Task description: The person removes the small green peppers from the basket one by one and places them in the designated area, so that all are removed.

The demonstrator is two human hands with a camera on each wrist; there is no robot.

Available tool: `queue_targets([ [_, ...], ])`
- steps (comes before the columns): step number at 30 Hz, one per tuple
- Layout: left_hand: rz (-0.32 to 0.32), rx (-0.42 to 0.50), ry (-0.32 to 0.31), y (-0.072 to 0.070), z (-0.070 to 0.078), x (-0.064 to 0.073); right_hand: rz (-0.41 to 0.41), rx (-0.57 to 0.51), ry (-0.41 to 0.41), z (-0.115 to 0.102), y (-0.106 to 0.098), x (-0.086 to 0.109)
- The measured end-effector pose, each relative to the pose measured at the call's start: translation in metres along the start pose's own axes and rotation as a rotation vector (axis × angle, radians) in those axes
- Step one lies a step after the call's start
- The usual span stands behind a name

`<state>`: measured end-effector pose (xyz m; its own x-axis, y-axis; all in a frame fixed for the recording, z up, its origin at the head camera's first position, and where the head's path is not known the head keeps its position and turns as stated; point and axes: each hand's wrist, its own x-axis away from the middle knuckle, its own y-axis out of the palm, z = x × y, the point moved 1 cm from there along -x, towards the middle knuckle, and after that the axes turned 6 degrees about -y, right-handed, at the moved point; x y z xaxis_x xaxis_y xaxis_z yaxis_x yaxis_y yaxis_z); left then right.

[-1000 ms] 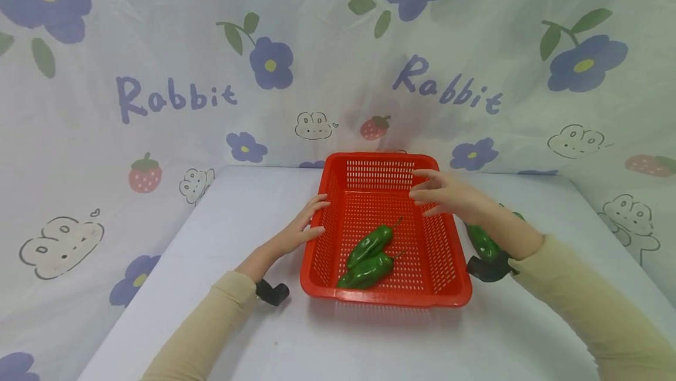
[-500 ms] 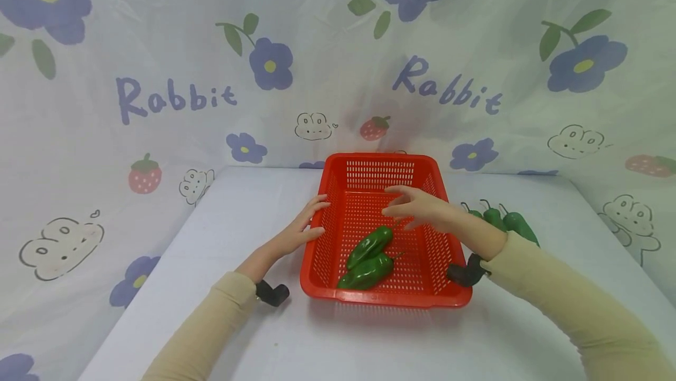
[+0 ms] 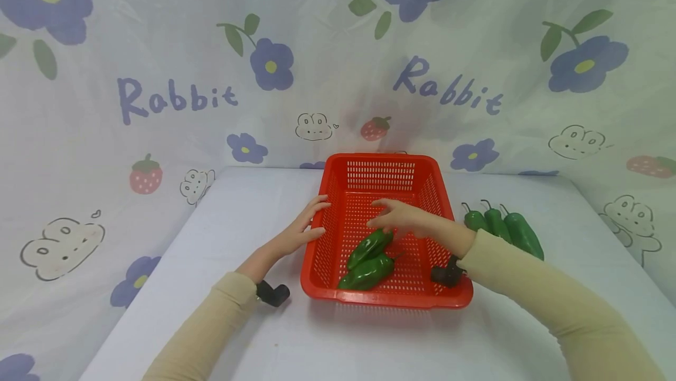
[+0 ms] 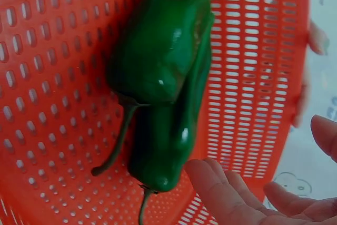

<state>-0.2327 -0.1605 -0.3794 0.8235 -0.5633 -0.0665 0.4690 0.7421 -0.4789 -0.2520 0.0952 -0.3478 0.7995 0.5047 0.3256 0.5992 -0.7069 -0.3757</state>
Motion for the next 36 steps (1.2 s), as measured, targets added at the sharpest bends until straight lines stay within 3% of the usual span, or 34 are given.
queue_targets([
  [13,0.002,0.004,-0.021,0.000,0.000,-0.001,-0.003,0.057,0.082,0.010,0.009,-0.012],
  [17,0.018,-0.001,-0.016,0.000,-0.021,-0.006,0.012,0.032,0.047,0.010,0.012,-0.013],
  [20,0.021,0.006,-0.010,0.001,-0.025,-0.006,0.033,0.012,0.010,0.012,0.014,-0.016],
  [25,0.006,0.003,-0.033,0.000,-0.002,-0.001,0.060,-0.003,-0.013,0.014,0.017,-0.020],
  [36,0.003,-0.017,-0.029,-0.001,-0.003,-0.001,0.094,0.020,-0.052,0.015,0.029,-0.033],
])
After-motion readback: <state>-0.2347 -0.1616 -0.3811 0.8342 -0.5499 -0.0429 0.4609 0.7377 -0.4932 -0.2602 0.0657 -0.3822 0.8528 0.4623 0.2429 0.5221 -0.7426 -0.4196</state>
